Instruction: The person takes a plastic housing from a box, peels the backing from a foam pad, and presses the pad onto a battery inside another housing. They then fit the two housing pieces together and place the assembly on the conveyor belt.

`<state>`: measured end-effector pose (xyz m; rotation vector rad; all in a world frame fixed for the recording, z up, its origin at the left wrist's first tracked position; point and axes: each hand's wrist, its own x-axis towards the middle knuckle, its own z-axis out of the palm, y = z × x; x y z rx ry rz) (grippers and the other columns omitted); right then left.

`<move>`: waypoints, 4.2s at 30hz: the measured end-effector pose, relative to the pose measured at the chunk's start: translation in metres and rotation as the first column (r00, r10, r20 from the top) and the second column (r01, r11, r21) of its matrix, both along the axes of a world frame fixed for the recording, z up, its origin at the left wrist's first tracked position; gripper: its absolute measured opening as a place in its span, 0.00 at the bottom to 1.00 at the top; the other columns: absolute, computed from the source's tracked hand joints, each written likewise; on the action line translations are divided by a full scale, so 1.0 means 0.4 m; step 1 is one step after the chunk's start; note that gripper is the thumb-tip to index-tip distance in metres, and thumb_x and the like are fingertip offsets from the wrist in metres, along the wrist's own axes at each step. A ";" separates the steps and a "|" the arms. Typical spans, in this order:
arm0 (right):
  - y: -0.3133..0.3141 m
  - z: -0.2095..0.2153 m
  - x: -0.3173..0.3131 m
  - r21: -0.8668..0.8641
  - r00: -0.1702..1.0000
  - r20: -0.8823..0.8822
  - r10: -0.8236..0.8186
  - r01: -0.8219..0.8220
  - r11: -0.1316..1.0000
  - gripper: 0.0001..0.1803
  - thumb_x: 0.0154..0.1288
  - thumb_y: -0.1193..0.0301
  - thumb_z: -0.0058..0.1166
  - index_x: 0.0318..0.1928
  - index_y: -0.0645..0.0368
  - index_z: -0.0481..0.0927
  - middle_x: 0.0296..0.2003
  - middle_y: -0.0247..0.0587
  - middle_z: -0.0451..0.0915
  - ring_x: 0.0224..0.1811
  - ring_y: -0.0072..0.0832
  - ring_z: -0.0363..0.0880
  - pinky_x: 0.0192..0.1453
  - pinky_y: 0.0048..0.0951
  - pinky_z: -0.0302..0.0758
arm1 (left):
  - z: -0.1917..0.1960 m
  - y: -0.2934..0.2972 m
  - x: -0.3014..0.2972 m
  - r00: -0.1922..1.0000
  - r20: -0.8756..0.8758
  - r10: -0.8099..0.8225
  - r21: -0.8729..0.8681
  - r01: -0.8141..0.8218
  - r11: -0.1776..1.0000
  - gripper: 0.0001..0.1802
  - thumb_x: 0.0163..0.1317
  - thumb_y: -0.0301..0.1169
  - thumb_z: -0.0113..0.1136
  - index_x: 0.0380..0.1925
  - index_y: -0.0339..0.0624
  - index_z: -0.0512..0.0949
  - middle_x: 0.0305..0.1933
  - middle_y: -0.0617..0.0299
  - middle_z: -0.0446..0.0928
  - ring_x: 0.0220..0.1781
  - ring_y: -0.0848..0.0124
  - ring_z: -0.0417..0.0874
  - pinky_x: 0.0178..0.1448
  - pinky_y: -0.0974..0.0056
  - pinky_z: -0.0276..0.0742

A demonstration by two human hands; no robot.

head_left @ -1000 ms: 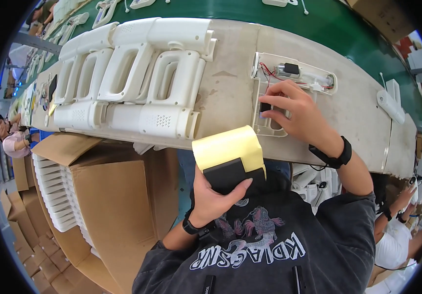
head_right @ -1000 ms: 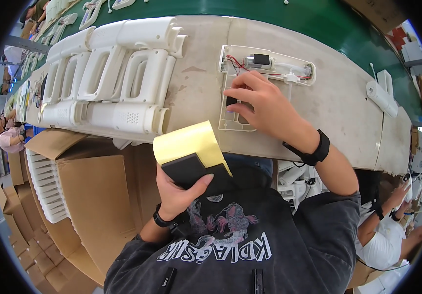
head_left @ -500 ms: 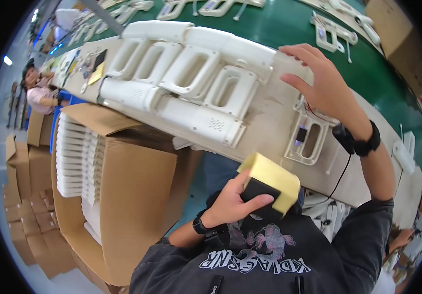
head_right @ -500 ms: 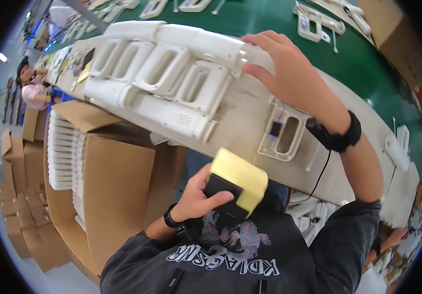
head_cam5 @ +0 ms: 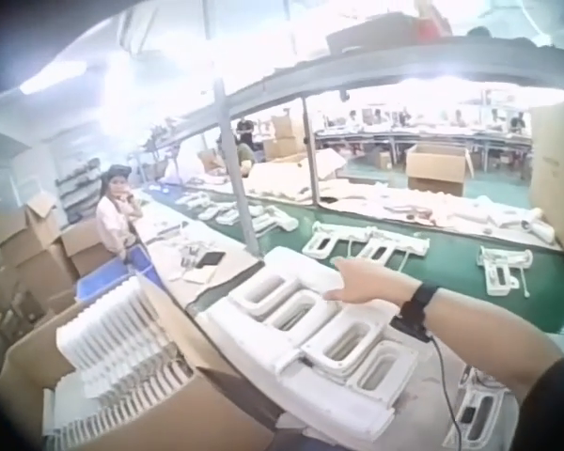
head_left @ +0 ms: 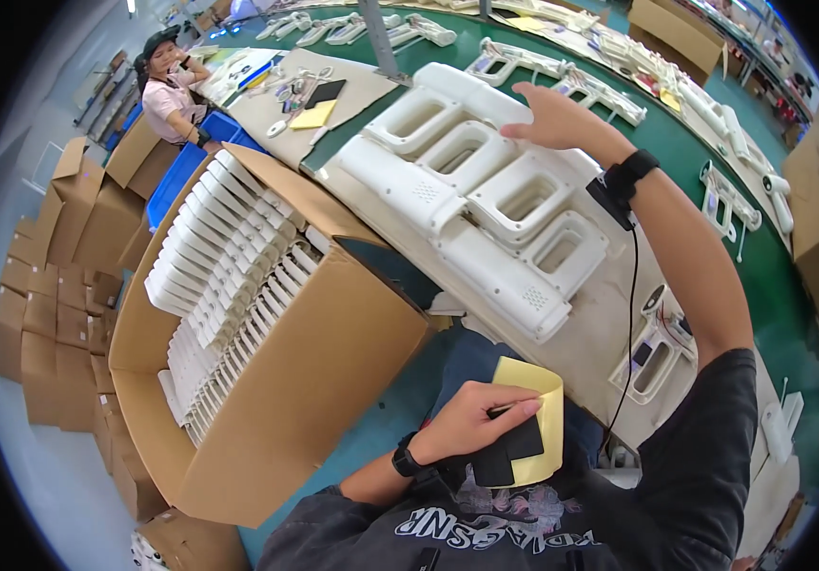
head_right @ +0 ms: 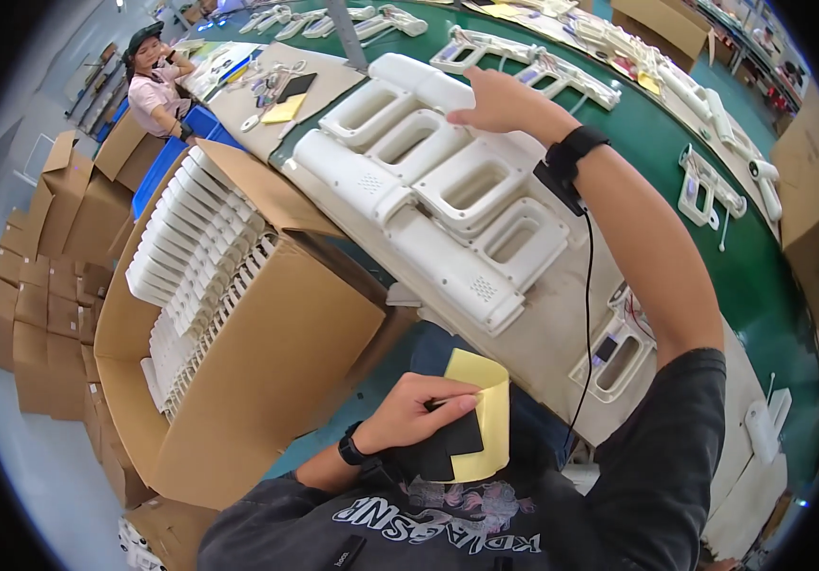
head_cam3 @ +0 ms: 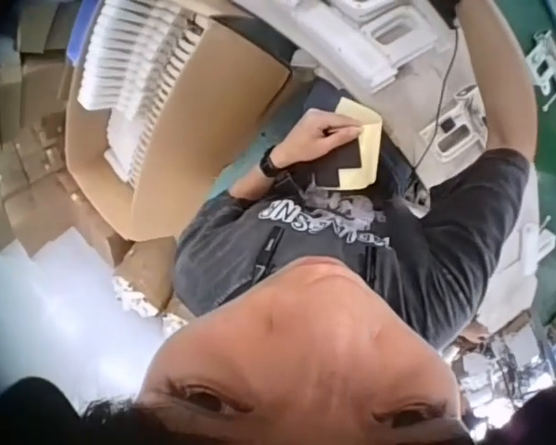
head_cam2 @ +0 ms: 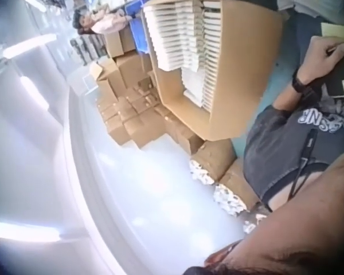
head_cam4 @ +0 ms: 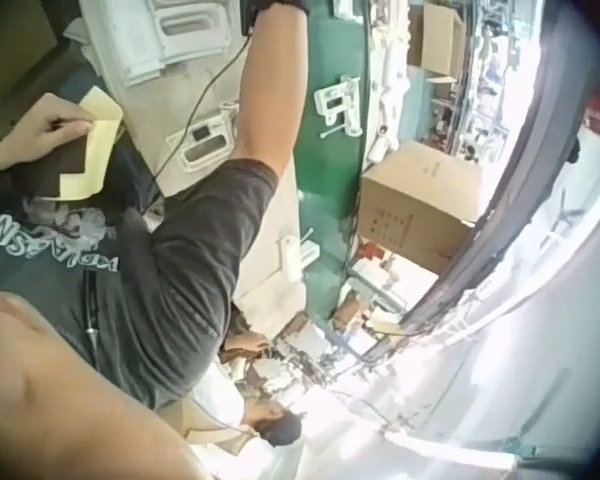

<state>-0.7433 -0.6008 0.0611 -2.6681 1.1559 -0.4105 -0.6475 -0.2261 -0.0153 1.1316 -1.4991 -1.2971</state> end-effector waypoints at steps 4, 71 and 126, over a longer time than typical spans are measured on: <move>0.015 0.014 0.070 0.138 0.996 -0.084 -0.017 0.029 0.990 0.40 0.61 0.63 0.64 0.66 0.68 0.61 0.53 0.67 0.78 0.56 0.58 0.78 0.60 0.47 0.73 | -0.007 0.016 0.027 0.997 -0.028 0.068 0.045 -0.067 0.997 0.12 0.68 0.31 0.62 0.47 0.36 0.84 0.34 0.55 0.86 0.30 0.74 0.83 0.36 0.70 0.76; 0.670 -0.207 -0.977 0.199 0.890 0.290 -0.353 0.304 0.932 0.37 0.53 0.82 0.64 0.66 0.55 0.70 0.62 0.47 0.76 0.61 0.51 0.75 0.64 0.42 0.73 | 0.000 -0.284 -0.390 0.931 0.295 -0.217 0.274 0.135 0.952 0.45 0.63 0.28 0.67 0.77 0.44 0.54 0.16 0.76 0.58 0.20 0.86 0.57 0.27 0.76 0.53; 0.636 -0.188 -1.006 0.366 0.868 0.279 -0.410 0.298 0.881 0.38 0.54 0.85 0.60 0.67 0.57 0.68 0.64 0.45 0.74 0.67 0.45 0.71 0.72 0.38 0.65 | 0.105 -0.414 -0.393 0.822 0.336 0.459 -0.516 -0.247 0.820 0.10 0.71 0.33 0.59 0.41 0.38 0.84 0.33 0.61 0.82 0.32 0.72 0.76 0.38 0.66 0.72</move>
